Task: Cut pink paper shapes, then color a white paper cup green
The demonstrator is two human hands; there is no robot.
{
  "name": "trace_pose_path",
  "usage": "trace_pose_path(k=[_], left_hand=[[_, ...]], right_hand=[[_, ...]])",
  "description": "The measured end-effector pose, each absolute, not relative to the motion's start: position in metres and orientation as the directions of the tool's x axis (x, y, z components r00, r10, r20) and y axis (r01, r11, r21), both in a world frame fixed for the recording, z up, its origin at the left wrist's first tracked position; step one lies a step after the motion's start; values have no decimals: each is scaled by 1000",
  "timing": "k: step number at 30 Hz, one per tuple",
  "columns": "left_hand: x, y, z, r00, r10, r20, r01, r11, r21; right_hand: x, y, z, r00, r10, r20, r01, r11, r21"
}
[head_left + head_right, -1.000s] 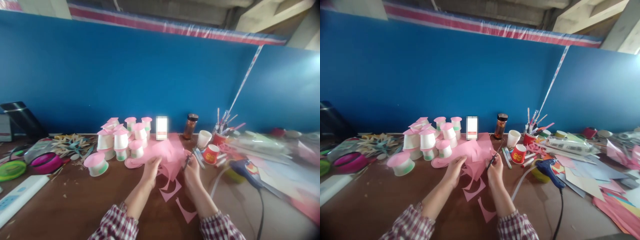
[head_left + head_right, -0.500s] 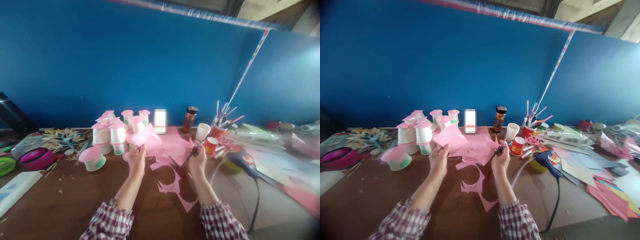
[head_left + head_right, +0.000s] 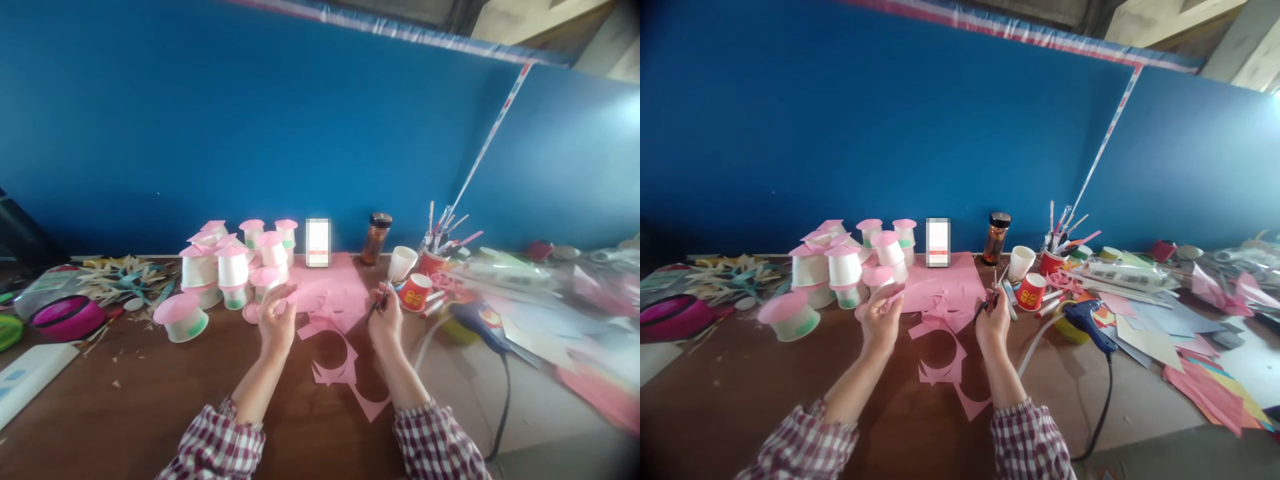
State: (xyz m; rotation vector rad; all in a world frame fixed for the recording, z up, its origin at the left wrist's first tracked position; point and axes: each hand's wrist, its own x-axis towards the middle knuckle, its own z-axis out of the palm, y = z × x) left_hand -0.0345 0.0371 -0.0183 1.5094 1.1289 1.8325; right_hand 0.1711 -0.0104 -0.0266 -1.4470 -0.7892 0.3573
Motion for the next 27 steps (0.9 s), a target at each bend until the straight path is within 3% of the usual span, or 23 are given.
trace_pose_path(k=[5,9,14,20,22,24,27], left_hand=[[-36,28,-22,-125,724,678,312,-620,720],[-30,18,-20,-62,723,688,271,-651,709],[-26,14,-24,-7,732,681,206,-665,718],[-29,12,-24,67,737,673,298,-658,691],[-29,12,-21,34,817,576,217,-568,794],[-27,12,-19,-1,940,340,-26,-340,940],[-23,10,-15,101,995,-8,-404,48,913]], right_hand=[[155,-18,-12,598,788,148,38,157,-987],[137,-29,2,342,939,-47,-271,51,-961],[126,-39,11,361,932,-27,-191,46,-981],[124,-39,10,284,957,-53,-281,30,-959],[125,-37,9,296,953,-71,-330,33,-943],[128,-36,7,320,944,-76,-367,49,-929],[130,-35,3,365,930,-47,-296,69,-953]])
